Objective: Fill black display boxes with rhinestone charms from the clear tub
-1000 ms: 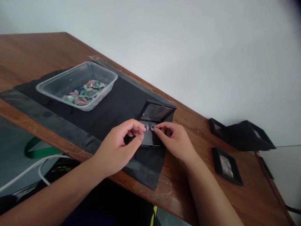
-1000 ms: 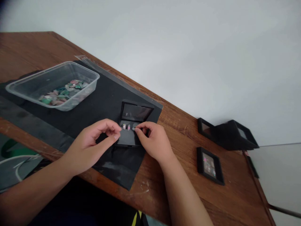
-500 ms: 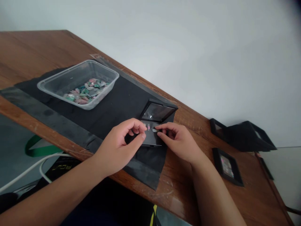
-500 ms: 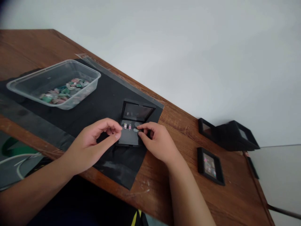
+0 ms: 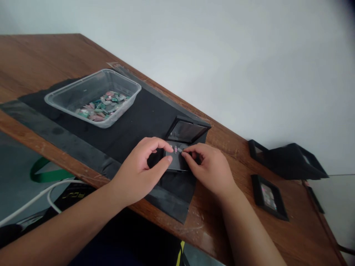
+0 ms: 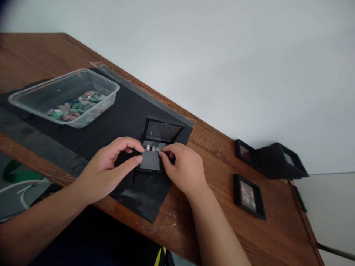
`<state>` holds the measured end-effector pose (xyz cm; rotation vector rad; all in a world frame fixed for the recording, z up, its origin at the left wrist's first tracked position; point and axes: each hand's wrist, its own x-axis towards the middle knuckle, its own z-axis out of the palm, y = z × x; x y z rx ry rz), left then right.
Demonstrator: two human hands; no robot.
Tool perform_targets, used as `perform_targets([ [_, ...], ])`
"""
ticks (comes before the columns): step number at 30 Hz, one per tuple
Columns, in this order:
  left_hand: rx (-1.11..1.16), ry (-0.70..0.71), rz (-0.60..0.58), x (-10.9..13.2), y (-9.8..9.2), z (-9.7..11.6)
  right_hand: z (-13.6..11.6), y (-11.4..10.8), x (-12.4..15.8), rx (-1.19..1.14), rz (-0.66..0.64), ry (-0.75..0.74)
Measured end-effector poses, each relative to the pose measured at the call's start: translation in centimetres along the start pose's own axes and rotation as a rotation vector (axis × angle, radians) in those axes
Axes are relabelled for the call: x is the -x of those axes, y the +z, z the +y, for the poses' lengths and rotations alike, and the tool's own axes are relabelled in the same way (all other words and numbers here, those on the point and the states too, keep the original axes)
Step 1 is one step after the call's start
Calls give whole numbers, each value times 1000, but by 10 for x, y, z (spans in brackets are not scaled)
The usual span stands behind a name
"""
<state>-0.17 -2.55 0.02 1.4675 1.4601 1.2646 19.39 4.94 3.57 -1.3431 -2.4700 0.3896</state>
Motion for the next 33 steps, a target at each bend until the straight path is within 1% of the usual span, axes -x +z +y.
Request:
perform_targets([
  [5, -16, 4, -3, -1, 0, 0, -6, -3, 3, 8, 11, -26],
  [10, -21, -2, -10, -1, -1, -1, -2, -6, 4, -137, -48, -103],
  [14, -26, -24, -7, 0, 0, 1, 5, -6, 2, -135, 15, -160],
  [17, -18, -27, -13, 0, 0, 2, 12, -4, 0, -128, 5, -151],
  [21, -28, -11, -15, -1, -1, 3, 19, 0, -3, -198, -20, -143],
  [24, -34, -16, -15, -1, -1, 4, 18, 0, -3, -202, -2, -153],
  [29, -32, -8, -14, -1, -2, 5, 16, -1, -2, -214, -63, -197],
  [33, -32, -7, -16, -1, -2, 5, 18, 0, -1, -191, -71, -199],
])
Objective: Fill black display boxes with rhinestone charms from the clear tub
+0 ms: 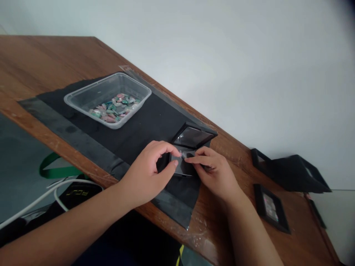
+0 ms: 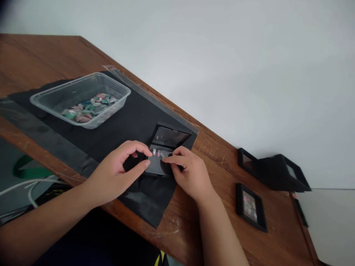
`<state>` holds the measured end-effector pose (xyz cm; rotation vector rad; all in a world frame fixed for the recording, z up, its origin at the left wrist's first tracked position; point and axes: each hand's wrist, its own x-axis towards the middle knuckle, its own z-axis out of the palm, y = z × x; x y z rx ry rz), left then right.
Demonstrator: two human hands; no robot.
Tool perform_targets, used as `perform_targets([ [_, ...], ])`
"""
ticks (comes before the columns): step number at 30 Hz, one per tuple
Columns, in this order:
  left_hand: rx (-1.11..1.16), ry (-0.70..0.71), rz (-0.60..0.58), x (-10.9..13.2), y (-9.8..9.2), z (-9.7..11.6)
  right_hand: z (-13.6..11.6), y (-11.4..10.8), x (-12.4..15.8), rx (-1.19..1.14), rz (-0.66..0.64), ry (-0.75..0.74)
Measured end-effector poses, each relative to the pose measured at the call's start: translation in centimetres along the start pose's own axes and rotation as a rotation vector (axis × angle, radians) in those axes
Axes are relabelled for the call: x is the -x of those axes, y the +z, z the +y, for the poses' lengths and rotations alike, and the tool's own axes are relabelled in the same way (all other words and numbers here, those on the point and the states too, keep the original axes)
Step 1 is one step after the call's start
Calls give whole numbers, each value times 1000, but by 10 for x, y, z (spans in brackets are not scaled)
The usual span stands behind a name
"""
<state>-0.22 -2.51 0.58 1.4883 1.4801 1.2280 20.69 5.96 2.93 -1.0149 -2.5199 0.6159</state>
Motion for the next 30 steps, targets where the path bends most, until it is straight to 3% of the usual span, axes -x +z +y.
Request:
perform_targets([
  [30, -24, 1, 14, 1, 4, -4, -9, 2, -2, 35, 29, 80],
])
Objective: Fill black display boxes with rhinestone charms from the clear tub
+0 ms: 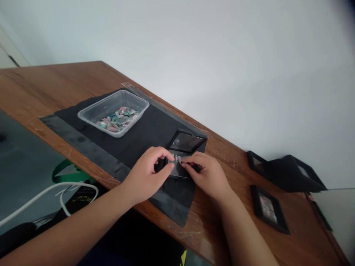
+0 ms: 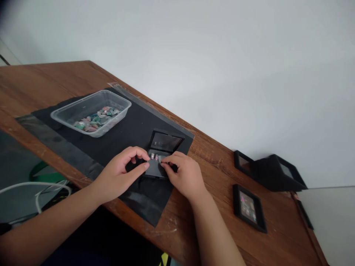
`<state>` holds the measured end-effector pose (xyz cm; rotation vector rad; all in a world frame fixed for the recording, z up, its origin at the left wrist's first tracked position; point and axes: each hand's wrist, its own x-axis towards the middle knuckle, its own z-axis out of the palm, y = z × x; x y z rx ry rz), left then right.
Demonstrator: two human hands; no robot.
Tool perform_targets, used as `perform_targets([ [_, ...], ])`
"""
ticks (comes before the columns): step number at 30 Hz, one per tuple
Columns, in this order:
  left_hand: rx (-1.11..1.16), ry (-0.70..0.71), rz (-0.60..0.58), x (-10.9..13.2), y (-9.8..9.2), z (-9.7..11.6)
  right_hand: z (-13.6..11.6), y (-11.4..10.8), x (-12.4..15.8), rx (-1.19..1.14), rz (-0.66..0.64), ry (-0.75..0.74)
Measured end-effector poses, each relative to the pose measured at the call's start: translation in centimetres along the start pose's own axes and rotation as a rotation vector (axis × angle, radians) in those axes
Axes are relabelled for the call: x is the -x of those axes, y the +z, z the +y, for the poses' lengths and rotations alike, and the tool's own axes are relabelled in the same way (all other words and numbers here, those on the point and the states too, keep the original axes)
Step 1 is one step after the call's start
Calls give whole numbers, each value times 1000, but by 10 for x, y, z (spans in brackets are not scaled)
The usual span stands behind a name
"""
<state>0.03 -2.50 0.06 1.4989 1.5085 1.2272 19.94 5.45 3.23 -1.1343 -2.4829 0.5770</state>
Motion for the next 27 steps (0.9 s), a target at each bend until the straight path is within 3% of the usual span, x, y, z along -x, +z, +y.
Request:
perform_targets([
  [6, 30, 59, 21, -1, 2, -3, 0, 4, 0, 12, 40, 12],
  [27, 94, 28, 10, -1, 0, 0, 4, 12, -1, -66, 23, 119],
])
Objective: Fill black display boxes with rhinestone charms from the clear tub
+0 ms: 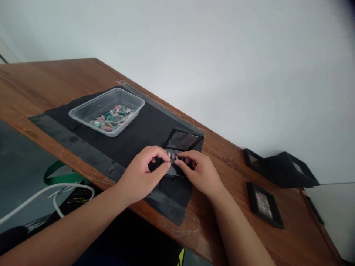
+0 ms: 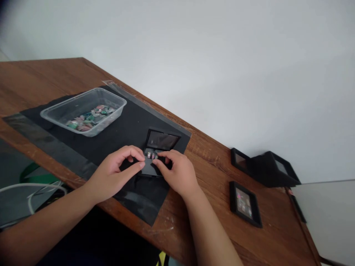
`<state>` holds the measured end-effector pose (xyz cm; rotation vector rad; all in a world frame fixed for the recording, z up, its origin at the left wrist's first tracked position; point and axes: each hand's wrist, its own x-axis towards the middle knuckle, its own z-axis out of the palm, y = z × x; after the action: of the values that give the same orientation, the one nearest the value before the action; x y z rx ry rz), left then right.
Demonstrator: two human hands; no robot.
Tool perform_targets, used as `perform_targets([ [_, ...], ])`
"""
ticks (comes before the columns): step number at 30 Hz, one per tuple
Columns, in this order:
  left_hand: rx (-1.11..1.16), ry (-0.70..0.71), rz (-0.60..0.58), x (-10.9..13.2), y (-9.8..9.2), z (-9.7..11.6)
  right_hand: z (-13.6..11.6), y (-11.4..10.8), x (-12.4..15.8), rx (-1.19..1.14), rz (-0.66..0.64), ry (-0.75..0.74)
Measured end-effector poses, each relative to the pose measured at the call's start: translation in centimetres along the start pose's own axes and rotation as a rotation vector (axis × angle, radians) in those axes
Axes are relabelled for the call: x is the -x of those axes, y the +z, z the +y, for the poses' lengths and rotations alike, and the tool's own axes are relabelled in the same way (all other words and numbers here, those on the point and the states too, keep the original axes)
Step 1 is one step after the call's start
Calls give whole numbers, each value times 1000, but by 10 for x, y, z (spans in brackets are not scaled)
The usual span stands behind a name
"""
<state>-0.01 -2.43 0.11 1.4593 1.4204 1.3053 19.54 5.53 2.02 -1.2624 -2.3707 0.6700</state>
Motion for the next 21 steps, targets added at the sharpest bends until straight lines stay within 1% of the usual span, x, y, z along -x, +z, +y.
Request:
perform_targets([
  [3, 22, -4, 21, -1, 0, 0, 2, 1, 0, -7, 9, 3],
  [7, 16, -10, 8, -1, 1, 0, 5, 3, -2, -30, 13, 24],
  [14, 7, -34, 11, -2, 0, -1, 5, 6, -5, -137, 12, 120],
  [17, 0, -41, 14, -2, 1, -3, 5, 6, -5, -168, 2, 130],
  [21, -12, -17, 28, -2, 2, -7, 9, 6, -5, -199, -12, 123],
])
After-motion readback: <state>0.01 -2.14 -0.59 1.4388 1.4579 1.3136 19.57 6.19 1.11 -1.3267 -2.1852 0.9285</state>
